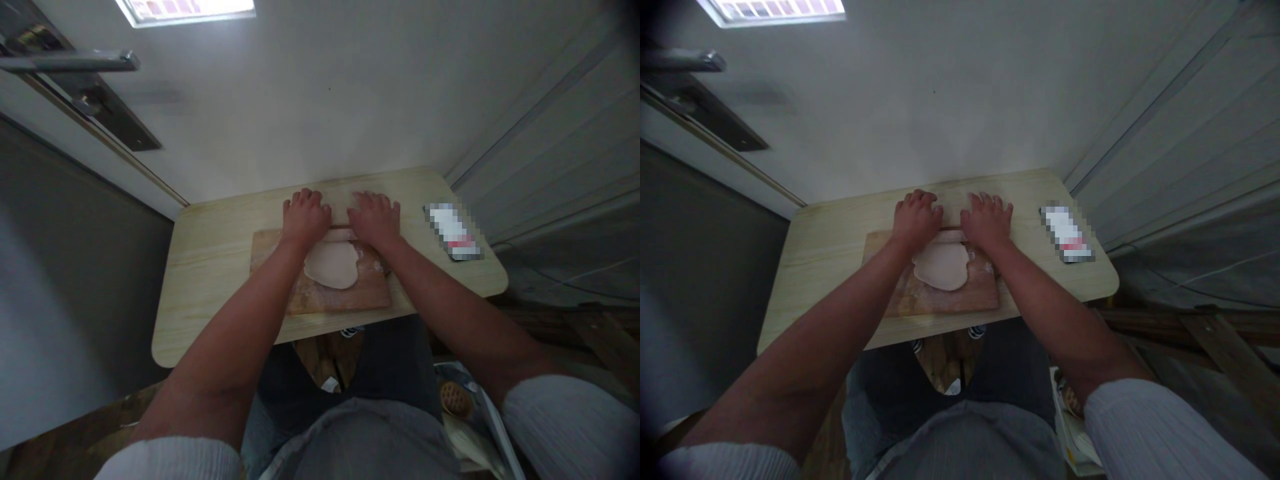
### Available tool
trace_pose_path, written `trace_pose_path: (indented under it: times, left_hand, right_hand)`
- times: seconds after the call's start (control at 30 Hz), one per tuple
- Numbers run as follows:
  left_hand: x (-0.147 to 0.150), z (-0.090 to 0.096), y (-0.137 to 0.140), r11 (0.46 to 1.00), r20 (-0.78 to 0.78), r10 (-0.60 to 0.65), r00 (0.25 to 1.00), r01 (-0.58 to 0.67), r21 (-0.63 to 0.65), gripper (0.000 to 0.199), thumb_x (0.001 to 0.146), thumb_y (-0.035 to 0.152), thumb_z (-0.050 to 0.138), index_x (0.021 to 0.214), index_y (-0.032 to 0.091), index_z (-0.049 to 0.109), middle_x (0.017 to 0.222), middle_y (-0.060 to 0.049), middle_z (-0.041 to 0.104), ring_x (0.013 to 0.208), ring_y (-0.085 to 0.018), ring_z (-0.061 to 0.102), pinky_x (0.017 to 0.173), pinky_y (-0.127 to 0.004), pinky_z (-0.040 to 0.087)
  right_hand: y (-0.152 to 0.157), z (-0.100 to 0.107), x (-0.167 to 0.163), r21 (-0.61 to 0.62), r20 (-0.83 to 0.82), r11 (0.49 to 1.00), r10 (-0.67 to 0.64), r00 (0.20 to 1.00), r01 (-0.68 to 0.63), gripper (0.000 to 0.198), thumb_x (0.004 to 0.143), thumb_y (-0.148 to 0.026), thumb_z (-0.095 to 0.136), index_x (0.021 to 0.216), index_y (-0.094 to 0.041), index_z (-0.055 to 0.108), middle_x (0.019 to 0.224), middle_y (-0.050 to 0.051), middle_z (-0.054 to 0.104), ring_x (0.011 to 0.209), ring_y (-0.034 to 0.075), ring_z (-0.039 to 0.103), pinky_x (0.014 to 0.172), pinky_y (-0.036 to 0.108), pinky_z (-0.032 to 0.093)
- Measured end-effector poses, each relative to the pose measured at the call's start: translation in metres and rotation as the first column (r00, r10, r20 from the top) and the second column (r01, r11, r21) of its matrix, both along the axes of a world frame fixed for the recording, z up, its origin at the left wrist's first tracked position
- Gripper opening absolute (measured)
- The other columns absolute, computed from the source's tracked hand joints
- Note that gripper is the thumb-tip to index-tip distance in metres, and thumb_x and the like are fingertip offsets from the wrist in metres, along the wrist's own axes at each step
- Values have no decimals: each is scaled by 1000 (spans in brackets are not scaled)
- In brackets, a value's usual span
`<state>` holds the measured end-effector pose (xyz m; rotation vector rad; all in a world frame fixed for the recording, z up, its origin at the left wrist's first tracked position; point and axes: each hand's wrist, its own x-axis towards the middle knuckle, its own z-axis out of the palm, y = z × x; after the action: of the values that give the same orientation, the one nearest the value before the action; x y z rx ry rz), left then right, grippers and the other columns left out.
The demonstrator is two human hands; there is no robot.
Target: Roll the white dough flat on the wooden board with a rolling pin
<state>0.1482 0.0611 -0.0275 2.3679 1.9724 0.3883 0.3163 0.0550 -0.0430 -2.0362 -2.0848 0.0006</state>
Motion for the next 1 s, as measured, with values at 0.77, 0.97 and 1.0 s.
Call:
trace_pose_path:
  times: [0.77,0.97,1.0]
  left_hand:
    - [-2,-4,-13,1000,-52,16,999,-18,-25,41,99,39,33,126,21,59,127,-13,58,118,-30,51,93,-45,44]
    - [-2,0,-28,999,-60,13,998,-15,-41,44,100,42,30,131,24,56,132,-12,57,120,-31,50,95,-47,44]
    - [-3,0,-30,999,-60,15,998,-17,-40,45,100,43,30,132,25,55,133,-11,57,120,-31,50,95,-48,44]
  right_hand:
    - [-21,6,-2,-7,14,1000,0,1000,1,54,96,-41,35,145,-20,48,150,12,48,135,36,39,109,66,23]
    - [-35,7,-4,12,16,1000,-8,1000,7,52,97,-41,36,144,-21,49,150,12,48,135,35,39,111,65,21]
    - [-37,7,-5,13,20,1000,-11,1000,11,52,97,-41,36,144,-22,49,150,11,48,135,35,39,111,65,20]
